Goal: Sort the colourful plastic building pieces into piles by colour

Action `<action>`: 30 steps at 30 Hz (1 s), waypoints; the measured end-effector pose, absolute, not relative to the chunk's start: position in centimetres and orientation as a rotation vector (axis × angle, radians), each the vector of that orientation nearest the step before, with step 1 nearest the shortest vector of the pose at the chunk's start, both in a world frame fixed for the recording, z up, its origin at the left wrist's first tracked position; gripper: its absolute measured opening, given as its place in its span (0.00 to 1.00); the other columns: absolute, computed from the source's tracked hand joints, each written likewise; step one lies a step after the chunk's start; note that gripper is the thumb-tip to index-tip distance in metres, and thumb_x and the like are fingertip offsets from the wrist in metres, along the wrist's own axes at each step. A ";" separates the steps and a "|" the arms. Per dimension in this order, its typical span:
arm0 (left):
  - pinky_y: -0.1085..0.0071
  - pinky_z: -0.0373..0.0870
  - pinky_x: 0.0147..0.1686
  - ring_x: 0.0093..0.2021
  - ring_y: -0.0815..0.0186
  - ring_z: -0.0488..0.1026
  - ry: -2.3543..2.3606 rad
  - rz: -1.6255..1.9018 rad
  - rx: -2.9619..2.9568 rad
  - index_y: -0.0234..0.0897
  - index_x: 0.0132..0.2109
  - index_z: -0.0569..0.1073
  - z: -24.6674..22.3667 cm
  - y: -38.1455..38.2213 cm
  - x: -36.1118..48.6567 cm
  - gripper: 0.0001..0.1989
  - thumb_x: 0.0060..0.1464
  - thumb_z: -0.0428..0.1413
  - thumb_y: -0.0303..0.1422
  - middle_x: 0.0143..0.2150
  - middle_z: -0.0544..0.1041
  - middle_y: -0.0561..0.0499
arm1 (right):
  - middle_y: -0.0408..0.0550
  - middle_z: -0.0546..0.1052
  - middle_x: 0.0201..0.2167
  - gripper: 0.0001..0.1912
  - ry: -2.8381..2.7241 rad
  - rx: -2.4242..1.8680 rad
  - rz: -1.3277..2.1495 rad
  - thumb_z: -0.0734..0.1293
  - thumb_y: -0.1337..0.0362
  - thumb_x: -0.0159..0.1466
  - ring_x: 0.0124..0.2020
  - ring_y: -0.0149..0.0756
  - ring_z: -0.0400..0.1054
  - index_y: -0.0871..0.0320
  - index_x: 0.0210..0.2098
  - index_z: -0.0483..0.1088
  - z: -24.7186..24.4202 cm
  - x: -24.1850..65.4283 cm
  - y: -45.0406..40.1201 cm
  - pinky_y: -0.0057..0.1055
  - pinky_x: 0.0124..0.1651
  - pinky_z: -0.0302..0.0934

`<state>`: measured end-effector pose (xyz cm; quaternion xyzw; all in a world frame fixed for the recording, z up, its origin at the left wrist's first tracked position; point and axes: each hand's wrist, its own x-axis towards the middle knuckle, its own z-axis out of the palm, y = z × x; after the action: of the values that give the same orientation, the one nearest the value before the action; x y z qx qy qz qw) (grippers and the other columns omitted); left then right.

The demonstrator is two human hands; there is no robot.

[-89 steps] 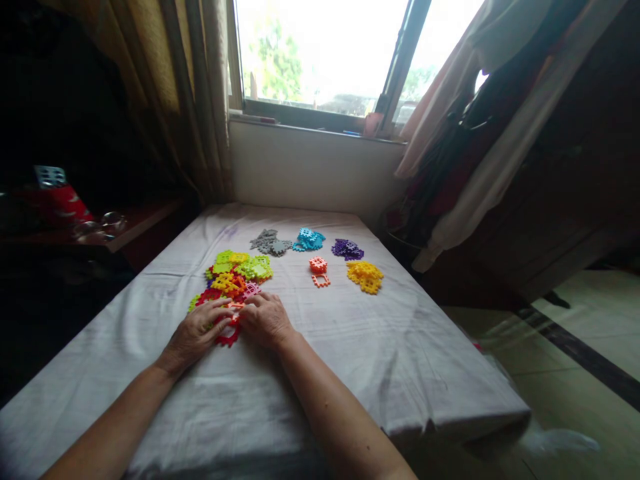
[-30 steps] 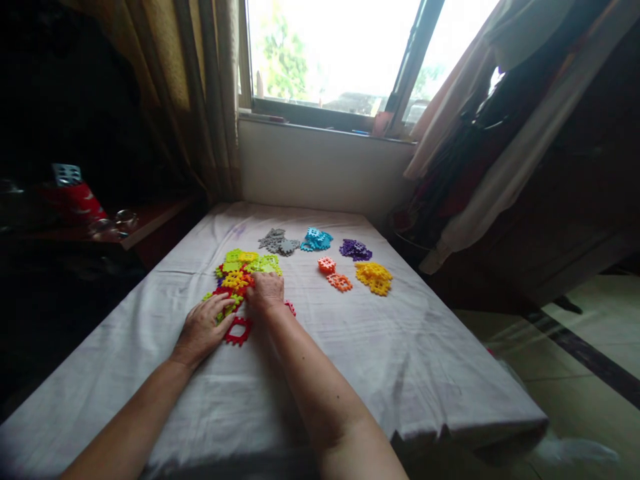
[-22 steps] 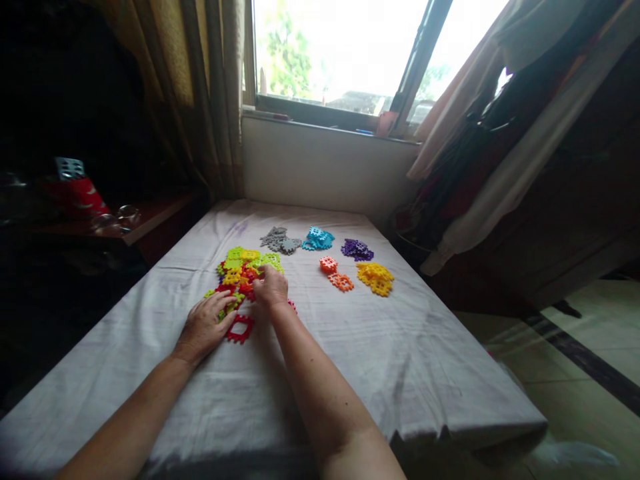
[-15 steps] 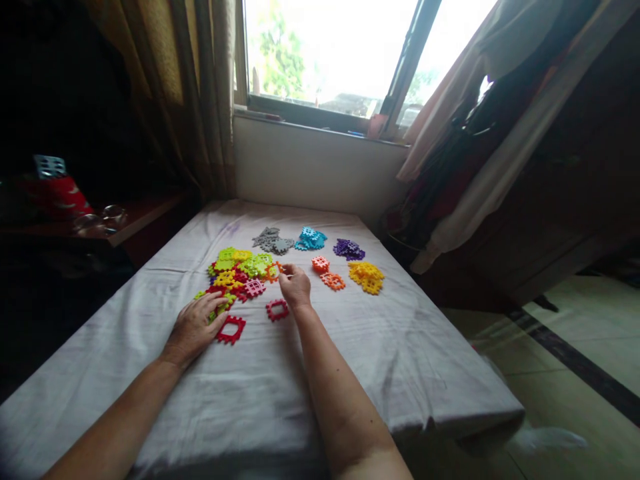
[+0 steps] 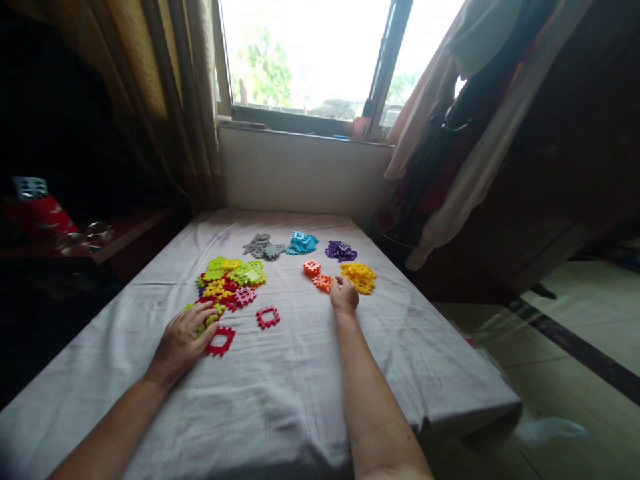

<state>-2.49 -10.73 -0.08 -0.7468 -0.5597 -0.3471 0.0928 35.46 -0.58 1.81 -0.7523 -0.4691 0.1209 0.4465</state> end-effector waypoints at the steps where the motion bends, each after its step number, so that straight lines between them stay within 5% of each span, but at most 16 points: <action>1: 0.50 0.67 0.59 0.57 0.53 0.73 -1.629 -1.018 -2.232 0.42 0.49 0.77 0.2 -10.9 -2.3 0.17 0.61 0.50 0.43 0.55 0.78 0.45 | 0.54 0.82 0.41 0.15 -1.164 -1.865 0.287 0.63 0.63 0.58 0.43 0.42 0.74 0.59 0.40 0.79 1.7 35.5 -0.7 0.36 0.52 0.65; 9: 0.43 0.51 0.67 0.65 0.50 0.65 -1.294 -0.645 -2.702 0.50 0.58 0.74 1.6 -10.8 1.5 0.22 0.59 0.55 0.48 0.64 0.72 0.46 | 0.54 0.79 0.43 0.17 -1.329 -1.798 0.214 0.61 0.66 0.60 0.45 0.41 0.73 0.59 0.42 0.79 1.6 33.3 -1.7 0.34 0.51 0.65; 18: 0.41 0.51 0.66 0.65 0.50 0.65 -1.464 -0.643 -2.569 0.47 0.52 0.78 2.8 -6.3 0.1 0.16 0.62 0.51 0.40 0.61 0.75 0.45 | 0.48 0.79 0.45 0.15 -1.976 -1.599 0.285 0.62 0.68 0.65 0.40 0.34 0.73 0.54 0.47 0.77 3.0 26.8 -2.9 0.30 0.50 0.64; 24: 0.42 0.49 0.67 0.69 0.49 0.60 -1.649 -0.511 -2.522 0.47 0.59 0.73 4.5 -2.9 1.2 0.23 0.59 0.54 0.45 0.66 0.69 0.44 | 0.50 0.77 0.54 0.18 -2.052 -1.720 0.343 0.64 0.66 0.64 0.55 0.41 0.68 0.53 0.52 0.75 4.2 23.0 -0.3 0.36 0.58 0.59; 30: 0.39 0.45 0.67 0.70 0.46 0.57 -1.811 -0.233 -2.456 0.47 0.60 0.73 5.5 -0.2 2.7 0.25 0.57 0.57 0.46 0.69 0.65 0.41 | 0.51 0.73 0.56 0.14 -2.102 -1.816 0.318 0.66 0.57 0.64 0.60 0.49 0.62 0.50 0.47 0.78 3.6 21.3 1.1 0.44 0.57 0.58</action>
<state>2.67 -0.18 5.50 -0.8018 -0.5913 -0.0760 0.0403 21.29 1.09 3.59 -0.6397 -0.7407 0.1119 0.1719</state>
